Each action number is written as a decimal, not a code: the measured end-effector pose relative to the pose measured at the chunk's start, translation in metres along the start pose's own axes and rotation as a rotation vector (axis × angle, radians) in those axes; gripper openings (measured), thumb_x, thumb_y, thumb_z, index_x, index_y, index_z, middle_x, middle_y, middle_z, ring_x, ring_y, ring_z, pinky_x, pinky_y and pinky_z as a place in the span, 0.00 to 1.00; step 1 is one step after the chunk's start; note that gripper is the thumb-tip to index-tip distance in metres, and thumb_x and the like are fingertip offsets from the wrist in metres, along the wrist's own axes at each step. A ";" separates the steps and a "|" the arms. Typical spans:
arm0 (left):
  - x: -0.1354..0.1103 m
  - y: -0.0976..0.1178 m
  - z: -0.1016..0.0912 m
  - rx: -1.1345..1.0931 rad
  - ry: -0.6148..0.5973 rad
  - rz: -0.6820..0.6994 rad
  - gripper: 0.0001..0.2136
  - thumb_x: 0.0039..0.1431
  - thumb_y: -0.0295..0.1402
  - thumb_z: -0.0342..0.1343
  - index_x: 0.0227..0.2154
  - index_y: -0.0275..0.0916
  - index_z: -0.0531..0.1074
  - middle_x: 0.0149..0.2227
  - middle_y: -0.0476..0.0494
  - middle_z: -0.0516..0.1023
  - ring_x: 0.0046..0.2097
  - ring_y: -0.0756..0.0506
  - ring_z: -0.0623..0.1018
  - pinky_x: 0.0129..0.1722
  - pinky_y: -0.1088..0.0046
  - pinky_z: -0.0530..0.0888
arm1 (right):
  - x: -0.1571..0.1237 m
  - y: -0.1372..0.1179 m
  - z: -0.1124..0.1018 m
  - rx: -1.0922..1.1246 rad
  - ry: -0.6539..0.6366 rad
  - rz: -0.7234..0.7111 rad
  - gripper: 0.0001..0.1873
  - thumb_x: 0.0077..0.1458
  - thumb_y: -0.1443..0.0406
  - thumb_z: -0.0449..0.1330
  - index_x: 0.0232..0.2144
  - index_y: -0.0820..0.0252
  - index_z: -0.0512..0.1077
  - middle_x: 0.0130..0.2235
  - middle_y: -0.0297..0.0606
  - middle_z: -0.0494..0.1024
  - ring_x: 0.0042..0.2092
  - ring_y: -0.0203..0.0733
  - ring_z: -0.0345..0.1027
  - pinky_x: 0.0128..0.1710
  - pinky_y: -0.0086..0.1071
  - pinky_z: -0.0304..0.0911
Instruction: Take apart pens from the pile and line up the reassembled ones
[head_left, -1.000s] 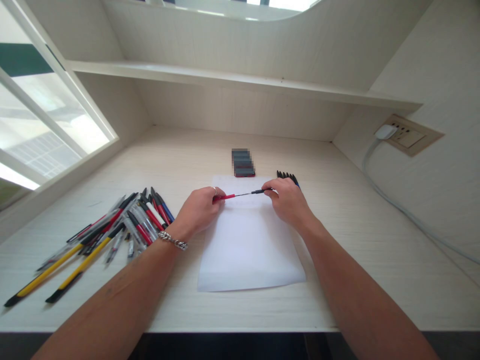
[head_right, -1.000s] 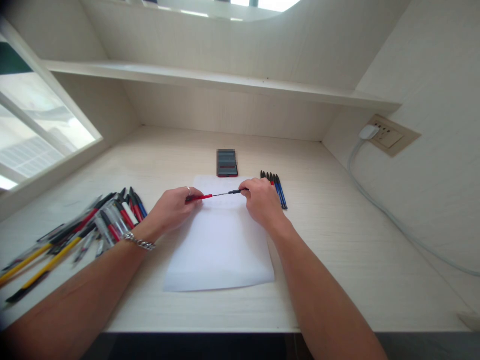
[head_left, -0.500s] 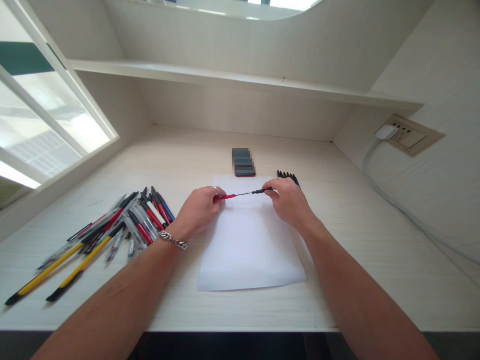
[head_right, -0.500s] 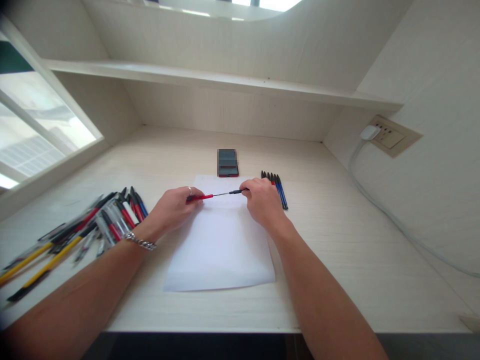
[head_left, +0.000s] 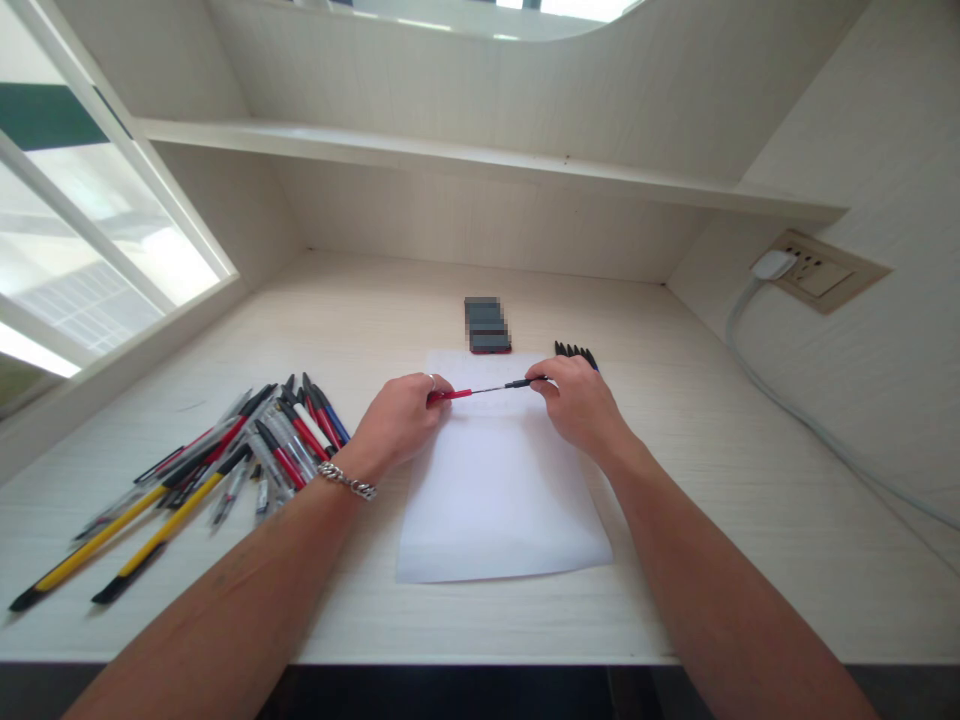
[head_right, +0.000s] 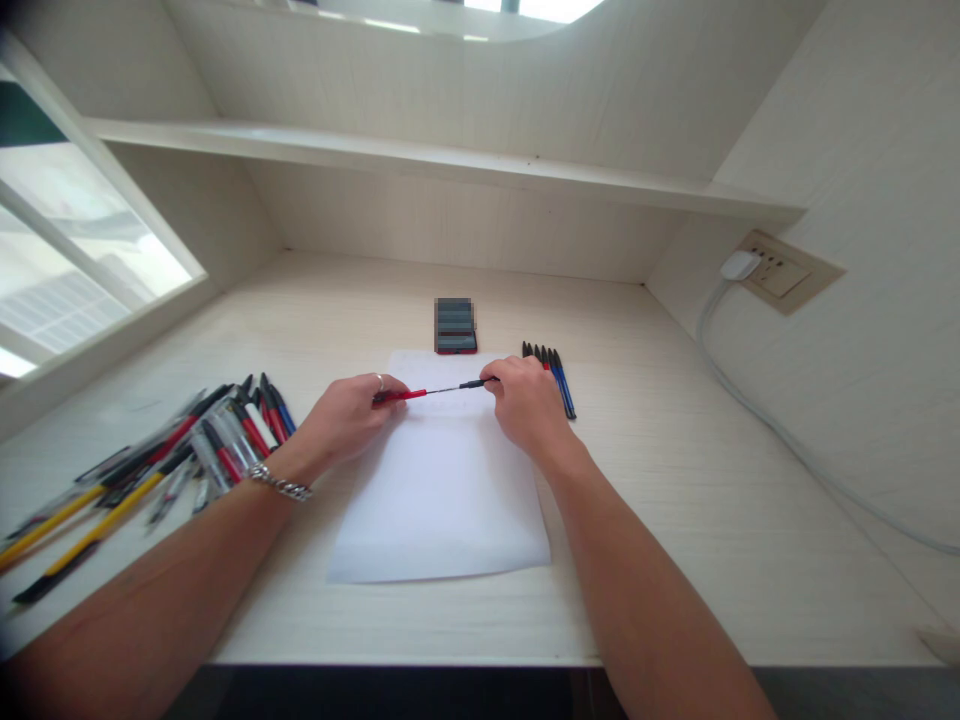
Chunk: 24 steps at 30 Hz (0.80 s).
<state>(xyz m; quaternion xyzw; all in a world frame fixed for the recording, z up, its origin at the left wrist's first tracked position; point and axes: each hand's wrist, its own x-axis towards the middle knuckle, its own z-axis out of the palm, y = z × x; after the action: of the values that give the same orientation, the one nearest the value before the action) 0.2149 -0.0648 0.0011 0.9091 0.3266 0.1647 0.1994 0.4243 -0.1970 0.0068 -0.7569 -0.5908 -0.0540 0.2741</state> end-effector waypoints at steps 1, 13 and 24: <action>0.000 0.000 0.000 0.002 0.000 0.000 0.12 0.55 0.33 0.50 0.38 0.43 0.78 0.37 0.45 0.81 0.39 0.43 0.76 0.39 0.69 0.70 | 0.000 0.000 0.000 -0.001 -0.003 0.001 0.08 0.57 0.70 0.56 0.35 0.55 0.75 0.38 0.36 0.78 0.43 0.46 0.66 0.42 0.37 0.59; 0.000 0.003 -0.001 0.015 -0.008 0.016 0.12 0.55 0.32 0.50 0.37 0.43 0.78 0.37 0.46 0.81 0.40 0.42 0.77 0.40 0.69 0.70 | -0.001 -0.003 0.002 -0.010 -0.026 -0.022 0.09 0.58 0.70 0.55 0.35 0.55 0.75 0.38 0.37 0.79 0.42 0.45 0.66 0.42 0.37 0.59; -0.001 0.006 0.002 0.003 -0.031 0.054 0.13 0.57 0.33 0.49 0.38 0.42 0.78 0.38 0.45 0.81 0.41 0.43 0.77 0.41 0.70 0.71 | -0.003 -0.014 0.007 0.013 -0.065 -0.057 0.09 0.58 0.70 0.55 0.34 0.56 0.75 0.37 0.38 0.78 0.42 0.45 0.65 0.42 0.37 0.58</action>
<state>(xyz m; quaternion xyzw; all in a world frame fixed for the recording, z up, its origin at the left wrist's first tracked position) 0.2179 -0.0704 0.0018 0.9204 0.2989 0.1556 0.1985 0.4087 -0.1939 0.0044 -0.7394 -0.6210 -0.0334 0.2578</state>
